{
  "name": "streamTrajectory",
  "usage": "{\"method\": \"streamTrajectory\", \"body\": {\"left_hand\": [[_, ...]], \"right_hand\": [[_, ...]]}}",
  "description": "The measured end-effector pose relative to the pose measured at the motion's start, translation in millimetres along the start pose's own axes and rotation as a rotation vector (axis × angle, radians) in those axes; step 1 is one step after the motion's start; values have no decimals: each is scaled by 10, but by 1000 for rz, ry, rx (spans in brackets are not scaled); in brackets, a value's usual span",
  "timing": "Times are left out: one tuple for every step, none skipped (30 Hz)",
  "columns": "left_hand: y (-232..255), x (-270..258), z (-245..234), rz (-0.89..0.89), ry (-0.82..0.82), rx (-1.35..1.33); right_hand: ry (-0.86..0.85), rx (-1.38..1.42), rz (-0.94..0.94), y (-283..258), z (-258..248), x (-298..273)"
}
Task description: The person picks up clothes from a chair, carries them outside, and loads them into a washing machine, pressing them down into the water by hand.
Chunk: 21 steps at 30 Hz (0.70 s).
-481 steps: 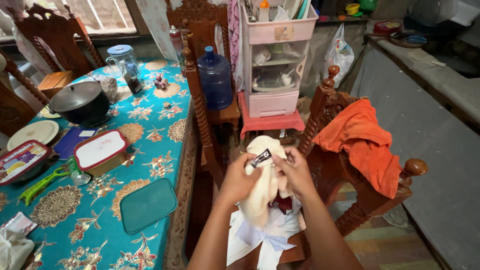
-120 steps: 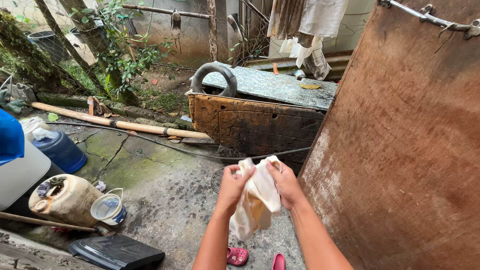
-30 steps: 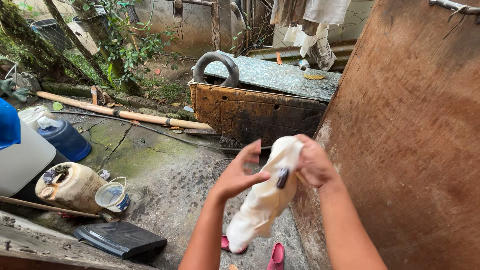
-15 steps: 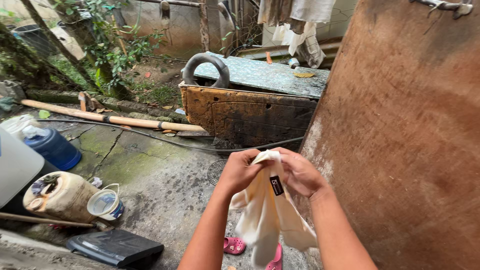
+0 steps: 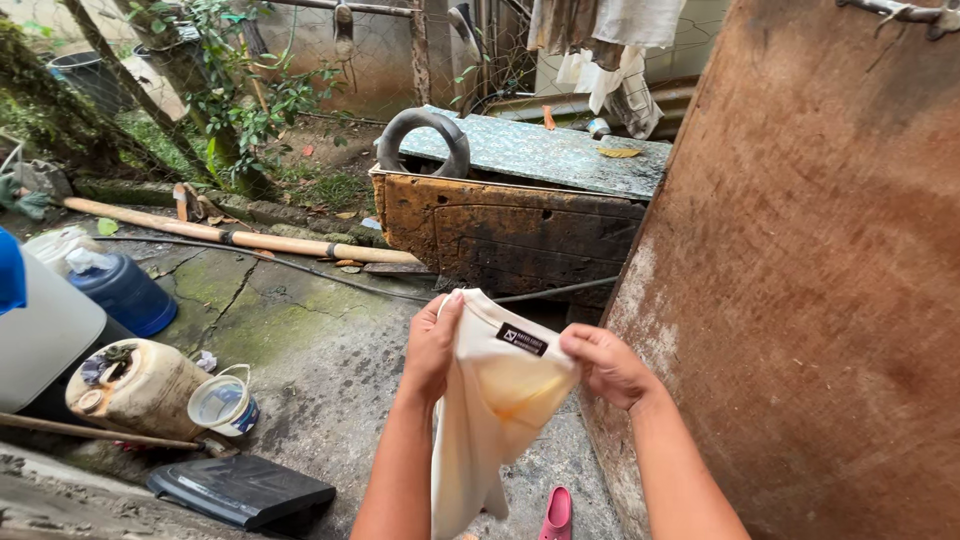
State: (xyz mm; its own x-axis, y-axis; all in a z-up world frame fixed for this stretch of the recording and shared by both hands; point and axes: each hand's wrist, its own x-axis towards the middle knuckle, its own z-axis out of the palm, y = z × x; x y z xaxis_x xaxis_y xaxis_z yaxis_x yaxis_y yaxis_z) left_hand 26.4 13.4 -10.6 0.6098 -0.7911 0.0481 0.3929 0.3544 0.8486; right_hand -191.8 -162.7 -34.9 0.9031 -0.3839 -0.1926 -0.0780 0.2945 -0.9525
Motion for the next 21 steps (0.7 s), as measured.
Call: {"method": "streamTrajectory", "body": {"left_hand": [[16,-17,-17,3,4,2],[15,-41,-25,10,23,-9],[9,-62,-36,17,42,-19],[-6,-80,-42,17,42,-20],[-22,-98,-51,20,72,-14],[-33,-125,-69,22,106,-8],[-39,-139,-83,21,110,-9],[-40,-140,-89,24,111,8],[-35,-144,-92,28,112,25],[-23,-147,-91,29,112,24],[-8,-157,-90,31,113,59],[4,-164,-84,33,114,94],[15,-167,-76,33,113,94],[21,-172,-70,32,110,136],[24,-173,-65,32,107,178],[13,-170,-57,30,107,177],[-10,-159,-46,-14,95,134],[-35,-145,-42,-57,85,92],[-74,-115,-29,-58,87,92],[-128,-79,-9,-66,115,22],[-182,-48,3,-73,144,-47]], "right_hand": [[1,112,-45,-38,22,-13],[7,224,-90,-89,50,-31],[6,224,-89,-143,95,-27],[3,235,-116,-201,133,-20],[0,245,-142,-258,162,-17],[-1,245,-139,-307,188,-20],[15,235,-155,-348,207,-21],[32,224,-172,-372,224,-19],[30,224,-170,-376,242,-23],[48,245,-185,-382,246,-24],[65,266,-200,-385,243,-22],[66,266,-200,-384,236,-19],[72,280,-203,-380,227,-16],[79,294,-205,-375,218,-15],[81,294,-206,-371,207,-11],[99,296,-203,-365,195,-7],[118,298,-200,-358,184,-5],[118,298,-198,-354,183,11],[135,264,-205,-357,185,33],[152,231,-210,-352,195,41],[152,232,-206,-349,213,49]]}}
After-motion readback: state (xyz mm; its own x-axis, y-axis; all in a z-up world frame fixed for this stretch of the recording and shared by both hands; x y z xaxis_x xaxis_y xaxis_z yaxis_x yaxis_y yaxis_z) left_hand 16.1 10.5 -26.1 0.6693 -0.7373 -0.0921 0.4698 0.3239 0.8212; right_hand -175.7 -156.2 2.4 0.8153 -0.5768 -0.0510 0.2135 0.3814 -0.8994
